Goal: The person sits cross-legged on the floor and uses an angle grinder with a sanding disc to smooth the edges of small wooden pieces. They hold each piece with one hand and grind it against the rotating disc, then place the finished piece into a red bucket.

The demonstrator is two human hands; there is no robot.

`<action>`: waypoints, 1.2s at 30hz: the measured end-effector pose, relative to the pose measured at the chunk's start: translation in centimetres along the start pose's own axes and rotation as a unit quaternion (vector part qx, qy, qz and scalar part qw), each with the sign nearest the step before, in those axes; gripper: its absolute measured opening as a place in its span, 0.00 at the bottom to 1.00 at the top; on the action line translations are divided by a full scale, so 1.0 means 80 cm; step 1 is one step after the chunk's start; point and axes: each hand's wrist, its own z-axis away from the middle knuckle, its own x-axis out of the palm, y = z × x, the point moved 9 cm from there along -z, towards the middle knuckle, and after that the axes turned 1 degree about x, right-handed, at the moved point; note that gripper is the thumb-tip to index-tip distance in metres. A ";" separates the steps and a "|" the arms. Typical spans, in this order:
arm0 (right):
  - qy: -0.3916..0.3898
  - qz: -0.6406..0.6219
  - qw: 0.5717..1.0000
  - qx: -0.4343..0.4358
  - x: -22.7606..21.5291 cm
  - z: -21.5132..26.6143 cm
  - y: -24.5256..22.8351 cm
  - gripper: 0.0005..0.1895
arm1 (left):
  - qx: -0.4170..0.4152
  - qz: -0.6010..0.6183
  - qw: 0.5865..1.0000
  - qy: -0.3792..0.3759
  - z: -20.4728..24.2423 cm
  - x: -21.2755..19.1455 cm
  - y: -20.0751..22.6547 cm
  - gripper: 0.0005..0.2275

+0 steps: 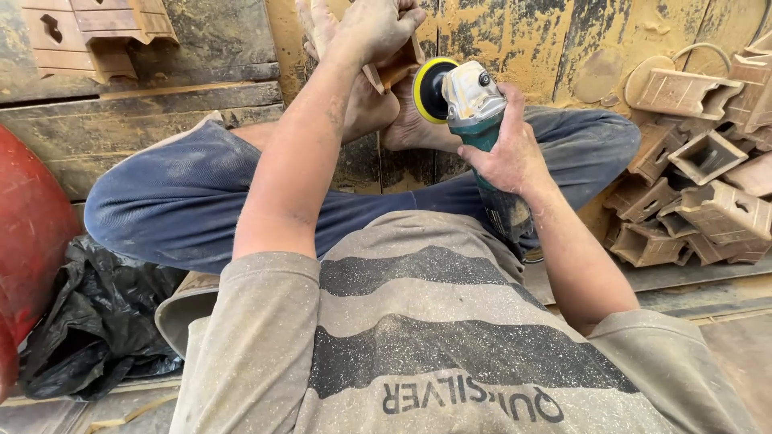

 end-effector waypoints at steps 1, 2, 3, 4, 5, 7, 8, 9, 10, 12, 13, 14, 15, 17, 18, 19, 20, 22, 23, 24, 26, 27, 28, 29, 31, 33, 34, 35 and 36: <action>-0.004 0.003 1.000 0.014 0.001 0.002 0.001 0.45 | 0.001 0.004 1.000 0.000 0.002 0.001 0.001 0.11; -0.005 0.003 1.000 0.015 0.003 0.001 0.002 0.45 | 0.000 0.004 1.000 -0.001 0.004 0.002 -0.002 0.11; -0.003 0.009 1.000 0.016 0.003 -0.001 0.003 0.46 | 0.008 0.004 1.000 0.004 0.002 0.002 -0.001 0.11; -0.001 0.015 1.000 0.016 0.002 -0.002 0.004 0.47 | 0.015 0.004 1.000 0.009 0.001 0.003 0.000 0.12; -0.001 0.015 1.000 0.017 0.001 -0.002 0.002 0.47 | 0.015 0.005 1.000 0.008 0.001 0.002 0.003 0.12; -0.015 0.008 1.000 0.017 0.003 -0.002 -0.004 0.45 | -0.012 -0.001 1.000 -0.007 0.003 0.002 -0.001 0.12; -0.016 0.008 1.000 0.017 0.004 -0.003 -0.003 0.45 | -0.013 0.000 1.000 -0.007 0.003 0.002 -0.001 0.12; -0.018 0.001 1.000 0.016 0.006 -0.004 -0.003 0.44 | -0.033 -0.016 0.999 -0.018 0.004 0.003 -0.004 0.14; -0.020 -0.006 1.000 0.015 0.007 -0.004 -0.003 0.44 | -0.052 -0.032 0.998 -0.029 0.004 0.005 -0.007 0.17; -0.017 0.010 1.000 0.021 0.006 -0.007 -0.001 0.44 | -0.039 -0.046 0.998 -0.020 -0.009 0.016 -0.019 0.19; -0.012 0.023 0.999 0.028 0.006 -0.008 0.000 0.44 | -0.025 -0.063 0.998 -0.012 -0.014 0.021 -0.023 0.24; -0.014 0.023 0.999 0.028 0.008 -0.008 0.001 0.44 | -0.026 -0.062 0.998 -0.013 -0.009 0.020 -0.024 0.24; -0.014 0.016 0.999 0.031 0.008 -0.009 0.002 0.44 | -0.012 -0.049 0.999 0.001 -0.007 0.016 -0.018 0.21; -0.014 0.010 0.999 0.034 0.008 -0.010 0.004 0.44 | 0.003 -0.035 0.999 0.014 -0.004 0.011 -0.010 0.18; -0.013 0.009 0.999 0.031 0.009 -0.010 0.004 0.44 | 0.008 -0.037 0.999 0.014 -0.004 0.011 -0.008 0.18; -0.014 0.007 1.000 0.026 0.010 -0.010 0.003 0.43 | 0.012 -0.039 0.999 0.015 -0.001 0.009 -0.006 0.18; -0.015 0.008 1.000 0.026 0.011 -0.009 0.003 0.43 | 0.012 -0.038 0.999 0.015 -0.001 0.011 -0.006 0.18; -0.008 0.016 1.000 0.019 0.011 -0.010 0.000 0.43 | 0.001 -0.034 0.999 0.007 -0.002 0.011 -0.008 0.16; -0.008 0.017 1.000 0.018 0.013 -0.010 0.003 0.43 | 0.001 -0.034 0.999 0.007 -0.003 0.013 -0.009 0.16; -0.004 0.019 1.000 0.016 0.013 -0.008 0.005 0.44 | 0.002 -0.026 1.000 0.007 -0.003 0.015 -0.009 0.15; 0.003 0.022 1.000 0.008 0.011 -0.011 -0.001 0.44 | 0.005 -0.019 1.000 0.013 -0.005 0.009 -0.005 0.15; -0.003 0.030 0.999 0.032 0.011 -0.010 -0.002 0.44 | 0.010 -0.008 1.000 0.006 -0.003 0.009 -0.001 0.13; -0.009 0.037 0.998 0.056 0.012 -0.008 -0.002 0.44 | 0.015 0.003 1.000 0.000 -0.001 0.010 0.003 0.11; -0.007 0.037 0.998 0.054 0.009 -0.008 -0.002 0.44 | 0.016 0.001 1.000 0.001 0.002 0.007 0.006 0.11; 0.004 0.029 0.998 0.056 0.003 -0.007 -0.002 0.43 | 0.013 0.021 1.000 -0.009 0.007 0.004 0.012 0.16; 0.018 0.027 0.998 0.048 -0.004 -0.004 0.010 0.42 | 0.026 0.021 0.999 0.000 0.010 0.002 0.016 0.19; 0.029 0.025 0.998 0.042 -0.008 -0.003 0.015 0.41 | 0.036 0.023 0.999 0.007 0.012 0.001 0.018 0.21; 0.027 0.027 0.998 0.041 -0.007 -0.001 0.014 0.41 | 0.034 0.025 0.999 0.009 0.013 0.001 0.018 0.21; 0.028 0.024 0.999 0.024 -0.007 0.000 0.009 0.41 | 0.027 0.020 0.999 0.005 0.014 0.003 0.017 0.20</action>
